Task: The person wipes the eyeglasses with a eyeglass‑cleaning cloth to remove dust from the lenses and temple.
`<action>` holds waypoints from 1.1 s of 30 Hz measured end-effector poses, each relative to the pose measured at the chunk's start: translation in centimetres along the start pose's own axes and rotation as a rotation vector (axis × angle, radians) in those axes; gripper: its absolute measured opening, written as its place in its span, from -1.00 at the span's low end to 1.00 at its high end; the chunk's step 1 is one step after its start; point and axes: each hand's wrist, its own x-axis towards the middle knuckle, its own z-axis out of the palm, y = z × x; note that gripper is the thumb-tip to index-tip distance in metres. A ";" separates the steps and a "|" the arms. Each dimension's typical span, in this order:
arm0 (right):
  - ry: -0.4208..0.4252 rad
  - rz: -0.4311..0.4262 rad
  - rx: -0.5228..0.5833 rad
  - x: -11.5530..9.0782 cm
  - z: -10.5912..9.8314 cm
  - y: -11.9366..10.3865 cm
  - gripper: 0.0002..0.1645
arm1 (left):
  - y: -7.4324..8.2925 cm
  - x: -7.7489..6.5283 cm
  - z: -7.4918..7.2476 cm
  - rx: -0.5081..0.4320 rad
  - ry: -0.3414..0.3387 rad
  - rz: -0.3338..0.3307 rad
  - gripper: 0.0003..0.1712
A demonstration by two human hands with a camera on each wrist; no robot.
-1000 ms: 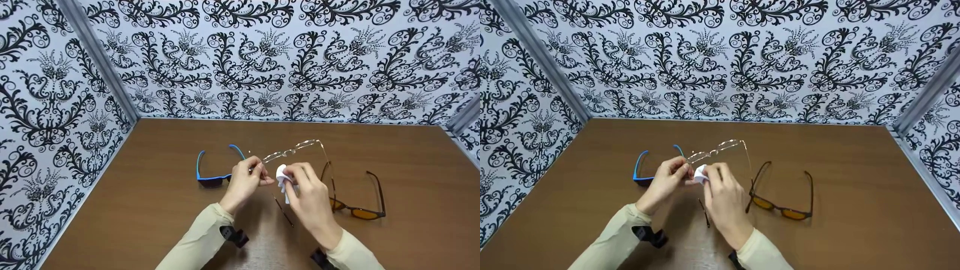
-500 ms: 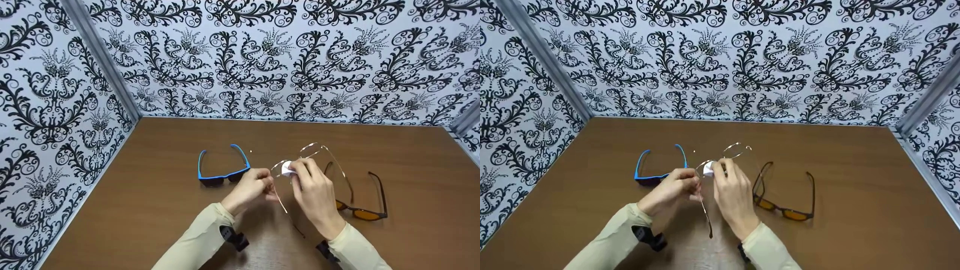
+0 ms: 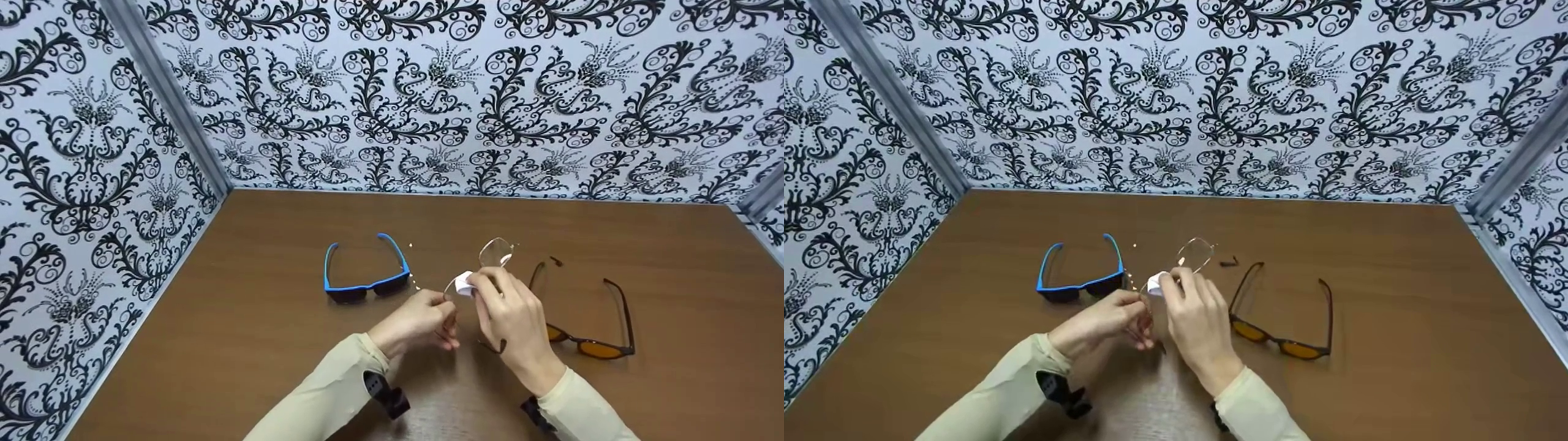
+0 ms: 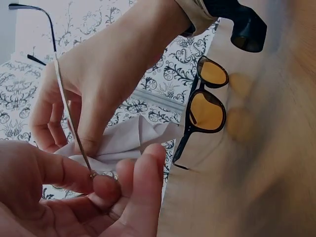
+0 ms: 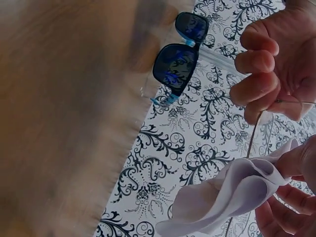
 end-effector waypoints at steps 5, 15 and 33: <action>0.000 0.006 0.041 -0.4 0.3 -0.1 -0.84 | -0.2 0.1 0.4 -0.020 0.011 0.018 -0.81; -0.104 -0.021 0.247 -0.6 -0.1 -0.5 -0.67 | -0.1 -0.2 -0.4 -0.067 -0.032 0.019 -0.77; -0.083 -0.048 0.201 -0.6 -1.0 -0.5 -0.74 | 0.7 -0.7 -1.1 0.169 -0.082 0.085 -0.80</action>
